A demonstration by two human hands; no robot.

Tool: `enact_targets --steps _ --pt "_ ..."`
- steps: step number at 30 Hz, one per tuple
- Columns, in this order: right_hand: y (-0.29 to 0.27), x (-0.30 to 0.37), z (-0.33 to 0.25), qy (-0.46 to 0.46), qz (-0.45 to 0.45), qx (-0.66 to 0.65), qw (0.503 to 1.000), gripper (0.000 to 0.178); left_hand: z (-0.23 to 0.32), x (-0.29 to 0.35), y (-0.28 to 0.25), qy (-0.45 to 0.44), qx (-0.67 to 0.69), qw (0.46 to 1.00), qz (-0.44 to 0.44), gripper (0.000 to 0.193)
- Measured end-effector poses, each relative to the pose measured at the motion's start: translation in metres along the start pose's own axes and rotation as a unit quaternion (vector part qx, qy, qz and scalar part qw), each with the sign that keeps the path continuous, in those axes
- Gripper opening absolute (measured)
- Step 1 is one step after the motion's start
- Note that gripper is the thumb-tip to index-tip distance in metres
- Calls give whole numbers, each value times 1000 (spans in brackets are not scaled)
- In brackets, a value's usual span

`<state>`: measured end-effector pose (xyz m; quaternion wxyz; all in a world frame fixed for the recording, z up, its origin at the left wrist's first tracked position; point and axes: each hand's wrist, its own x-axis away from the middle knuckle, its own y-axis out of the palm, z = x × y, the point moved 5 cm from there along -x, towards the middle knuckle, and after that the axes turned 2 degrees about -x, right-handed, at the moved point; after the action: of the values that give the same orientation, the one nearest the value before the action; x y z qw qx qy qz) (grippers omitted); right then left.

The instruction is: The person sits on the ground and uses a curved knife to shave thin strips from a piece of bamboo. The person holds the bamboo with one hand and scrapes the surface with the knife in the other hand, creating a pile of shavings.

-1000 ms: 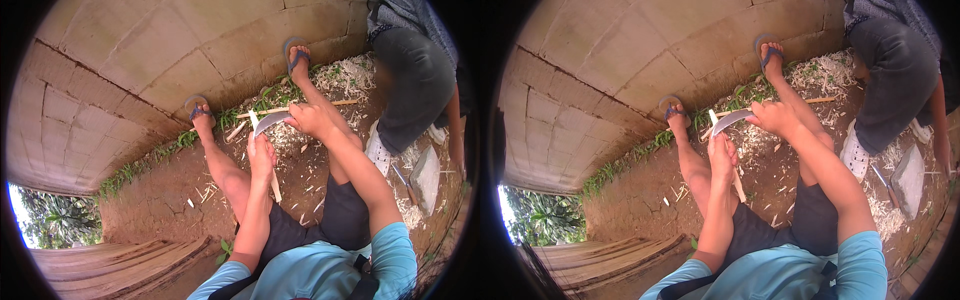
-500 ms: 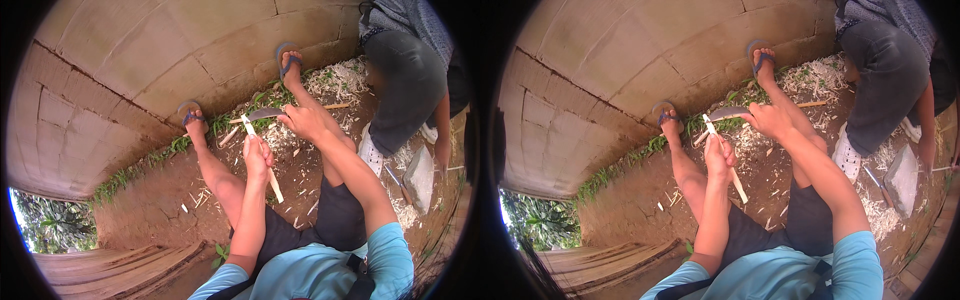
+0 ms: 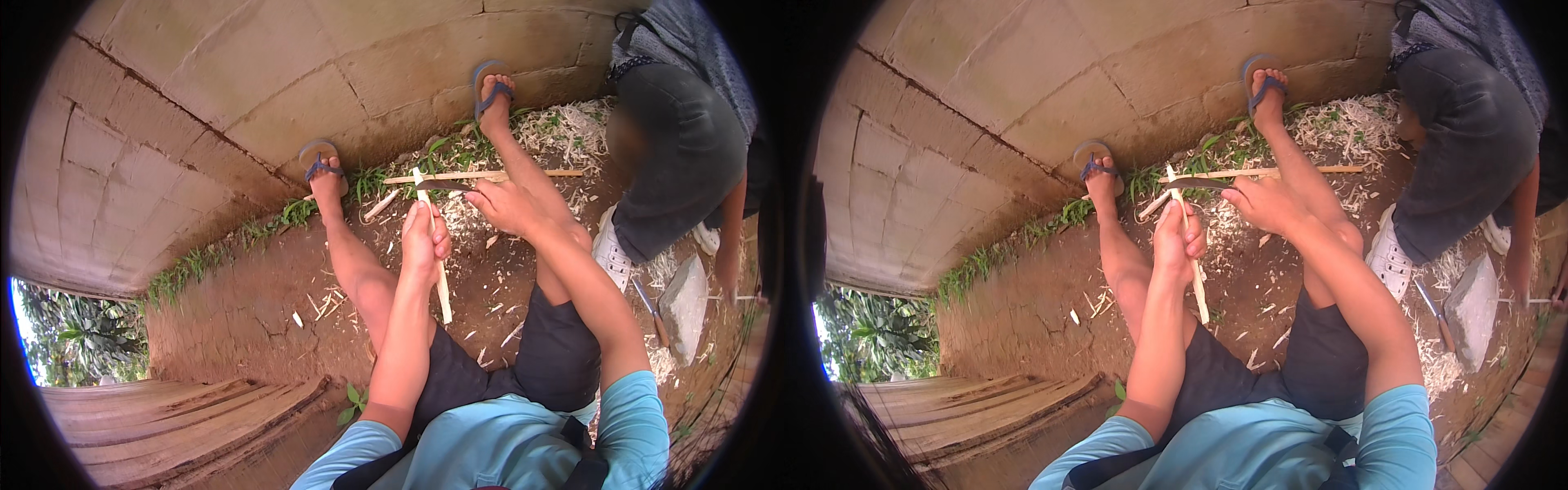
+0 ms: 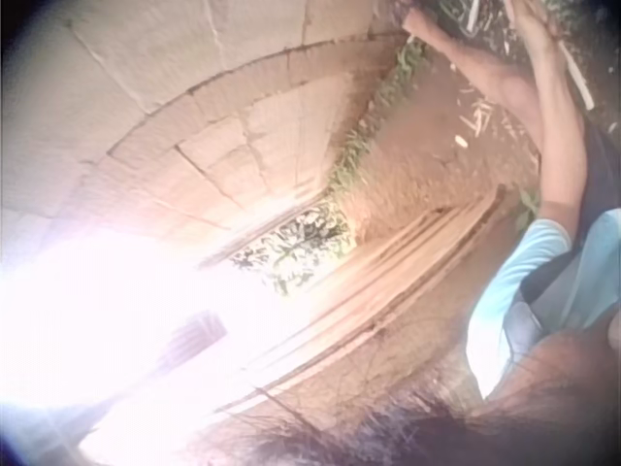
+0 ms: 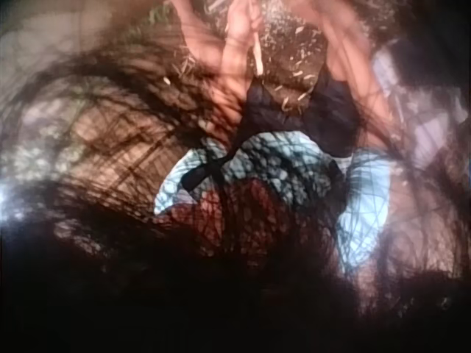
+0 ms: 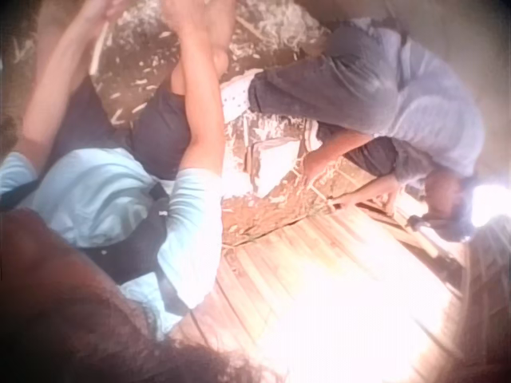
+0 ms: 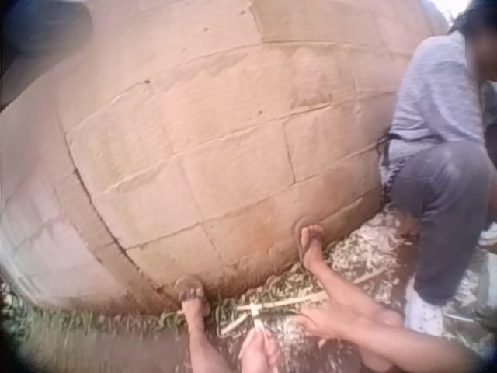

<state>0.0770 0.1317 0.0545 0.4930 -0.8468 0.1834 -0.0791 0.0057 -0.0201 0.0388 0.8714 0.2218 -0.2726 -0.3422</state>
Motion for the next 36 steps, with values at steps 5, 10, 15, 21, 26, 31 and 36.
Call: enact_targets --steps 5,10,15,21,26,31,36 --pt "-11 2 -3 -128 152 84 976 37 -4 0 3 2 -73 997 25 26" --pt "-12 -6 10 -120 167 150 967 39 -17 13 22 14 -79 997 21 27" --pt "-14 -32 130 266 141 -80 950 47 -43 51 63 -41 -221 963 -149 27" --pt "-51 -5 32 53 177 -15 983 42 2 16 6 54 -151 986 48 33" --pt "-19 3 -9 -108 131 12 985 38 3 10 -16 12 -99 994 51 37" --pt "-12 5 -14 -131 88 47 986 37 1 10 -13 9 -82 994 75 22" --pt "-5 9 -6 -87 42 71 993 40 2 10 -10 54 -213 974 57 16"
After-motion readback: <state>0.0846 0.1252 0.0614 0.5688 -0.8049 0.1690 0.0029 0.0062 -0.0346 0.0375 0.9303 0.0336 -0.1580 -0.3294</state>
